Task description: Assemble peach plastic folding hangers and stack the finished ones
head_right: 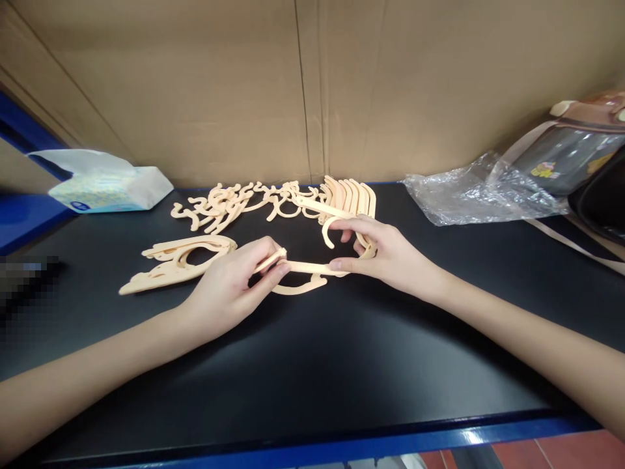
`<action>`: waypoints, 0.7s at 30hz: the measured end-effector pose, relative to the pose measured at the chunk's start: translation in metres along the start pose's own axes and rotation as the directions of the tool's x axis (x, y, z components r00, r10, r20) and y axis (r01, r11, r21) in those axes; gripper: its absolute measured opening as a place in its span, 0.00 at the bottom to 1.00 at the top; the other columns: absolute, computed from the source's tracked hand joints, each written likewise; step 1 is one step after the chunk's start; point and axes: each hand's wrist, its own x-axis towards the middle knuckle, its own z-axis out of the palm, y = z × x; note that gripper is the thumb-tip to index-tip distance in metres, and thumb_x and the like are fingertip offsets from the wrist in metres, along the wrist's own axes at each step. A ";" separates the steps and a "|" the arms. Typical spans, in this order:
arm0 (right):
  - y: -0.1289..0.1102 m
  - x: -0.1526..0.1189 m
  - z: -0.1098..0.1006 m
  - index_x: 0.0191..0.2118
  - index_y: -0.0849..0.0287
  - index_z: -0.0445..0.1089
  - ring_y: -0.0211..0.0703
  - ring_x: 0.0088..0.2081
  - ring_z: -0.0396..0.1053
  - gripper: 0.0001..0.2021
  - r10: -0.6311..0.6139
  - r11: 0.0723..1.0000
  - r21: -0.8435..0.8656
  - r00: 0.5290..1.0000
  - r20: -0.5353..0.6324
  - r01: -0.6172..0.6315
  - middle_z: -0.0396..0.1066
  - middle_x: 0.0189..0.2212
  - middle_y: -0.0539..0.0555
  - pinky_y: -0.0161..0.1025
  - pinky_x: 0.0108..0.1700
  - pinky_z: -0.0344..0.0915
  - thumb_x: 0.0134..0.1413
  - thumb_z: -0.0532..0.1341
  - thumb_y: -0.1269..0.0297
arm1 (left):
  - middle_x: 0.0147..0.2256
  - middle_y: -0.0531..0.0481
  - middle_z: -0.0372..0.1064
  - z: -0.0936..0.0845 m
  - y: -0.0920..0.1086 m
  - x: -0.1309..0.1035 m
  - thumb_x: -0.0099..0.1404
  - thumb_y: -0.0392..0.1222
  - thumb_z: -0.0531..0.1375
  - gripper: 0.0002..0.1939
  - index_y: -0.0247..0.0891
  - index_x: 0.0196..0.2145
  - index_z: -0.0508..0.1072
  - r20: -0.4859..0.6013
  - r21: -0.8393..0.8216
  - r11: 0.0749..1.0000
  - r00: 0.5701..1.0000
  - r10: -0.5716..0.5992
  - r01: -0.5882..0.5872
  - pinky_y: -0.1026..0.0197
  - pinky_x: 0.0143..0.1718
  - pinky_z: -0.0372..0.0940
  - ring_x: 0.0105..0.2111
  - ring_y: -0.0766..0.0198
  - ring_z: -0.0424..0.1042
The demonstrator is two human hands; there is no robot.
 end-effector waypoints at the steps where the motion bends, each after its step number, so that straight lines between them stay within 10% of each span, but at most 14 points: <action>1: 0.002 0.001 -0.001 0.50 0.50 0.69 0.34 0.28 0.58 0.27 0.034 0.998 0.046 0.999 0.025 -0.035 0.64 0.38 0.51 0.38 0.29 0.60 0.43 0.68 0.50 | 0.27 0.56 0.55 0.000 0.000 0.000 0.69 0.40 0.50 0.12 0.39 0.27 0.53 0.006 -0.011 1.000 1.000 0.007 -0.007 0.64 0.27 0.51 0.26 0.68 0.58; 21: 0.015 0.011 -0.014 0.58 0.50 0.63 0.37 0.34 0.65 0.37 0.178 0.908 0.355 0.971 0.157 -0.224 0.66 0.37 0.49 0.42 0.41 0.64 0.38 0.72 0.61 | 0.23 0.55 0.57 -0.006 0.005 0.000 0.71 0.43 0.42 0.13 0.39 0.28 0.55 0.083 0.159 0.982 0.990 -0.118 0.104 0.63 0.25 0.49 0.23 0.65 0.61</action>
